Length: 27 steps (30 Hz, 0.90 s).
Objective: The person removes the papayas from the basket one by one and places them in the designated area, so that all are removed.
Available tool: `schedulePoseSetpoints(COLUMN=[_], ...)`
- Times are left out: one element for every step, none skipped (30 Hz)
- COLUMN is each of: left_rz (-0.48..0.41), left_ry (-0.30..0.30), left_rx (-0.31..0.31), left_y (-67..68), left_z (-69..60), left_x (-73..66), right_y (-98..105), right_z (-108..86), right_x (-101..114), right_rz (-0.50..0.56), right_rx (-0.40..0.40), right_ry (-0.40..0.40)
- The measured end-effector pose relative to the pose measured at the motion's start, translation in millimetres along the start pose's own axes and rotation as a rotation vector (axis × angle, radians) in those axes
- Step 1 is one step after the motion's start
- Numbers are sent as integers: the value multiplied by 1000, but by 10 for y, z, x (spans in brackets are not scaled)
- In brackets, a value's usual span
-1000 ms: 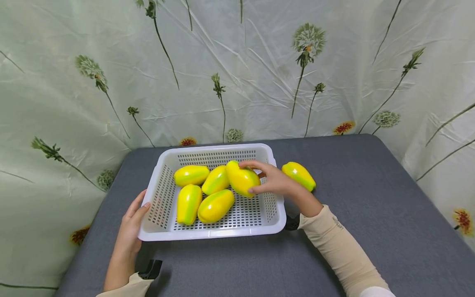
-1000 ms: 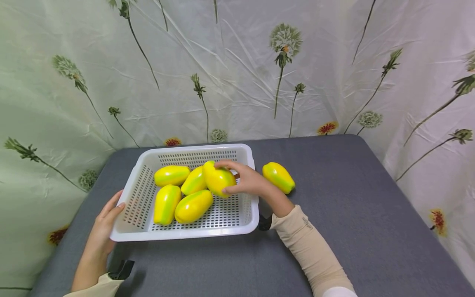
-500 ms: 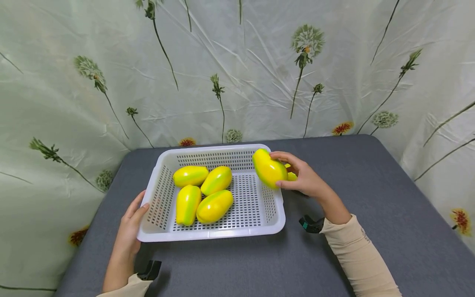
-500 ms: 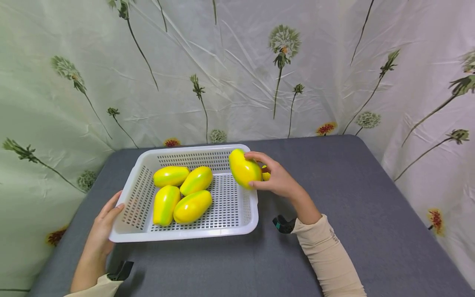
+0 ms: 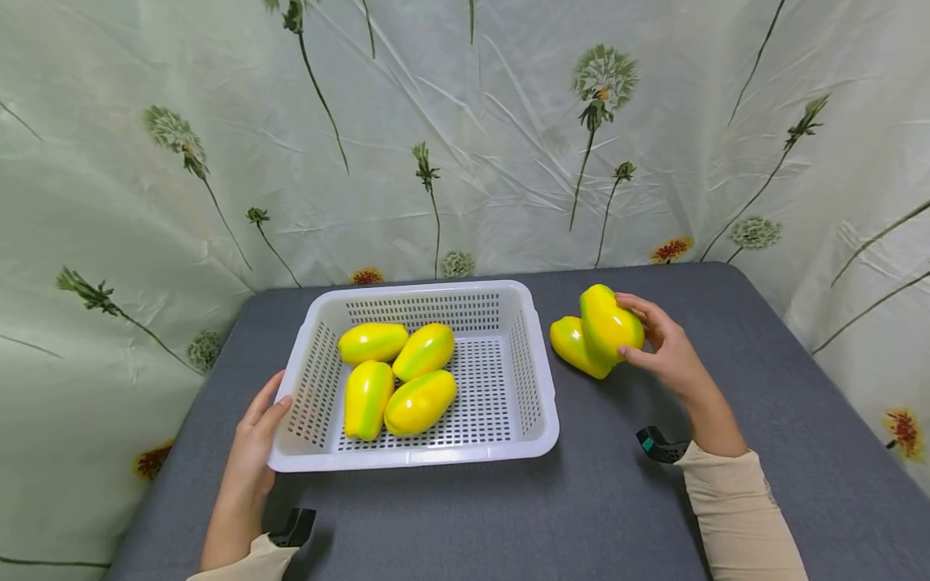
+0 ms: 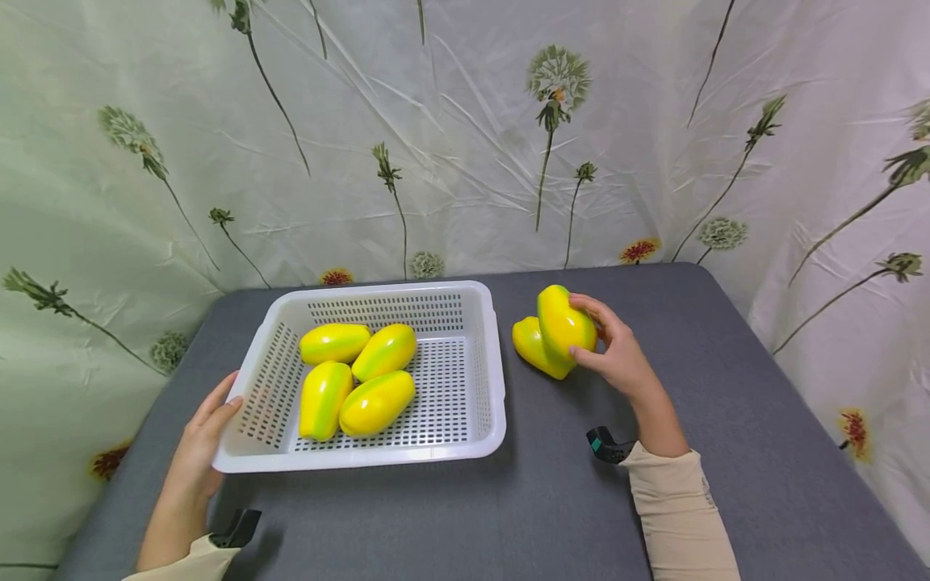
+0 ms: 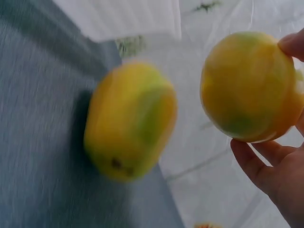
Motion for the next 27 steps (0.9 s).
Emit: schedulePoseSetpoints(left_rz=[-3,-3,-1,1,3,0,-1,1,2,4,4,2,3,4,5,6,6,5,6,6,7,5,6,2,0,-2,-2], left_ry=[-1,-1,0,4,6,6,7,8,9,9,8,8,9,10,10,12,13,13,14,14,15,15,14,12,10,8,8], left_rx=[0,0,-1,-4,-7,-8,-10,-12,-13,-12,-12,-11,-12,-13,-13,-15,-17,-17,-18,-18,-18,-18,-17,-15,-14,-14,-13], left_y=[1,3,4,5,7,9,11,12,13,13,14,15,14,14,13,13,13,12,12,11,10,8,7,6,5,4,3], left_z=[0,-1,-2,-5,-8,-9,-10,-11,-12,-14,-13,-13,-13,-14,-14,-16,-16,-15,-14,-13,-12,-12,-10,-8,-7,-6,-5], left_x=[-2,-2,-1,0,1,1,3,4,4,3,3,3,4,3,4,3,4,4,4,4,3,0,-1,-2,-3,-4,-3], right_y=[34,65,94,118,141,160,177,191,203,211,217,221,225,228,231,232,232,232,230,228,224,221,218,216,214,213,213], right_z=[-16,-31,-44,-57,-67,-77,-84,-91,-97,-103,-108,-112,-117,-121,-125,-128,-132,-135,-137,-140,-142,-144,-146,-148,-150,-152,-155], right_x=[-41,-84,-126,-170,-216,-261,-306,-350,-392,-433,-469,-500,-529,-555,-579,-600,-619,-637,-655,-670,-681,-692,-700,-706,-711,-713,-715], right_rz=[5,8,14,21,27,31,35,37,37,40,42,44,44,44,49,54,56,56,59,62,66,66,67,67,69,69,67], right_rx=[-14,-27,-39,-48,-53,-56,-57,-54,-49,-41,-33,-26,-18,-11,-4,1,6,11,18,26,33,39,45,50,54,55,55], right_ry=[-7,-18,-26,-36,-46,-55,-64,-74,-83,-93,-102,-110,-118,-125,-132,-139,-144,-147,-150,-151,-151,-152,-151,-148,-148,-146,-144])
Point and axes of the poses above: each hand's wrist, its own z-axis towards the middle knuckle, its own y-axis out of the back of the hand, x = y × z, the point moved 4 cm from there along z, towards the middle knuckle, and after that the axes turned 15 degrees about -y, right-handed, at the moved point
